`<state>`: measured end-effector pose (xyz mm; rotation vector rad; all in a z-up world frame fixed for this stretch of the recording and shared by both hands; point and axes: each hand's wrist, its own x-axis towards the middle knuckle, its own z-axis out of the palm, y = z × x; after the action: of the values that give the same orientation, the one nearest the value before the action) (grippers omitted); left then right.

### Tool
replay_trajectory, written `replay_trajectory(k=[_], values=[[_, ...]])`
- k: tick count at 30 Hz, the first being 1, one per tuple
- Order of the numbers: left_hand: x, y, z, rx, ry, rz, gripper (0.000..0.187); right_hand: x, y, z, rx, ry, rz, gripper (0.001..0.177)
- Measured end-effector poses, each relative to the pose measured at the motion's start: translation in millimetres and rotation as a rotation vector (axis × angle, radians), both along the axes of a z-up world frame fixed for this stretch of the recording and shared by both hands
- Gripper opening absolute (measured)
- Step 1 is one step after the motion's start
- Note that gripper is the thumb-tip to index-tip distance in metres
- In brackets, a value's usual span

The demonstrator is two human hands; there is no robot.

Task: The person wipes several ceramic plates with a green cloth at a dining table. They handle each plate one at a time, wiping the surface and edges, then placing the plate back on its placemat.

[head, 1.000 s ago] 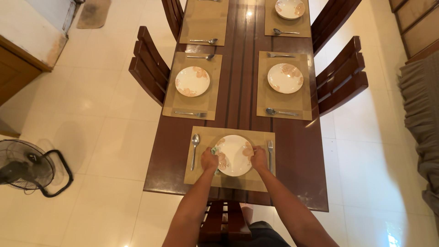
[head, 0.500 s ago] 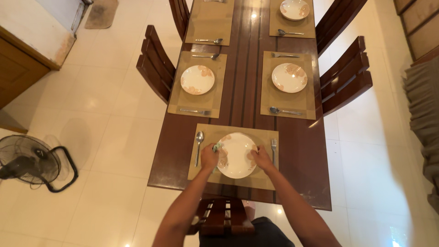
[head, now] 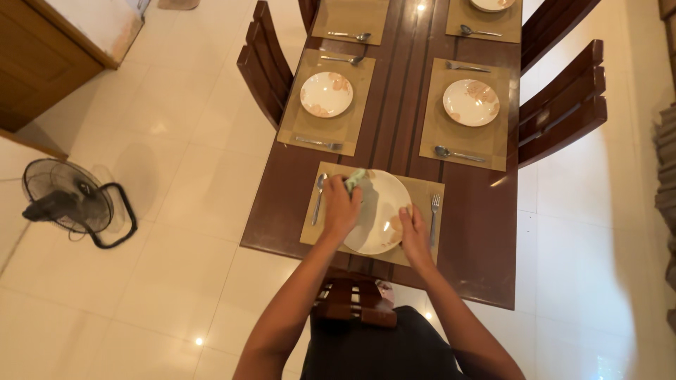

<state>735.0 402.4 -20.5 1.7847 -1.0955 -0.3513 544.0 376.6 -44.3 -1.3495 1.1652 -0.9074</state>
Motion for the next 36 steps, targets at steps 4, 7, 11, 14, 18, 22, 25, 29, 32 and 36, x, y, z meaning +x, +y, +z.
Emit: replay_trajectory(k=[4,7,11,14,18,22,25,29,32,36], values=[[-20,-2,20,-0.184,-0.009,0.037,0.027,14,21,29,-0.003,-0.025,0.048,0.052],[-37,2,35,-0.263,-0.008,0.020,0.029,20,23,41,-0.009,-0.027,0.049,0.051],[-58,18,54,-0.225,-0.063,-0.108,0.032,21,19,49,-0.115,-0.068,0.062,0.047],[-62,32,67,-0.272,-0.298,-0.208,0.034,17,17,52,-0.135,-0.112,0.068,0.046],[-46,40,76,-0.346,-0.528,-0.291,0.038,8,18,56,-0.149,-0.046,0.072,0.045],[-19,35,79,-0.290,-0.732,-0.201,0.039,4,19,57,0.051,-0.231,0.076,0.047],[-15,34,77,-0.233,-0.769,-0.095,0.038,2,19,57,0.136,-0.322,0.031,0.048],[-32,27,78,-0.246,-0.597,-0.028,0.035,4,19,55,0.106,-0.301,0.022,0.049],[-43,28,84,-0.243,-0.569,-0.109,0.039,9,16,54,0.059,-0.294,0.020,0.048],[-56,38,92,-0.237,-0.567,-0.309,0.041,9,10,51,0.077,-0.408,0.028,0.047]])
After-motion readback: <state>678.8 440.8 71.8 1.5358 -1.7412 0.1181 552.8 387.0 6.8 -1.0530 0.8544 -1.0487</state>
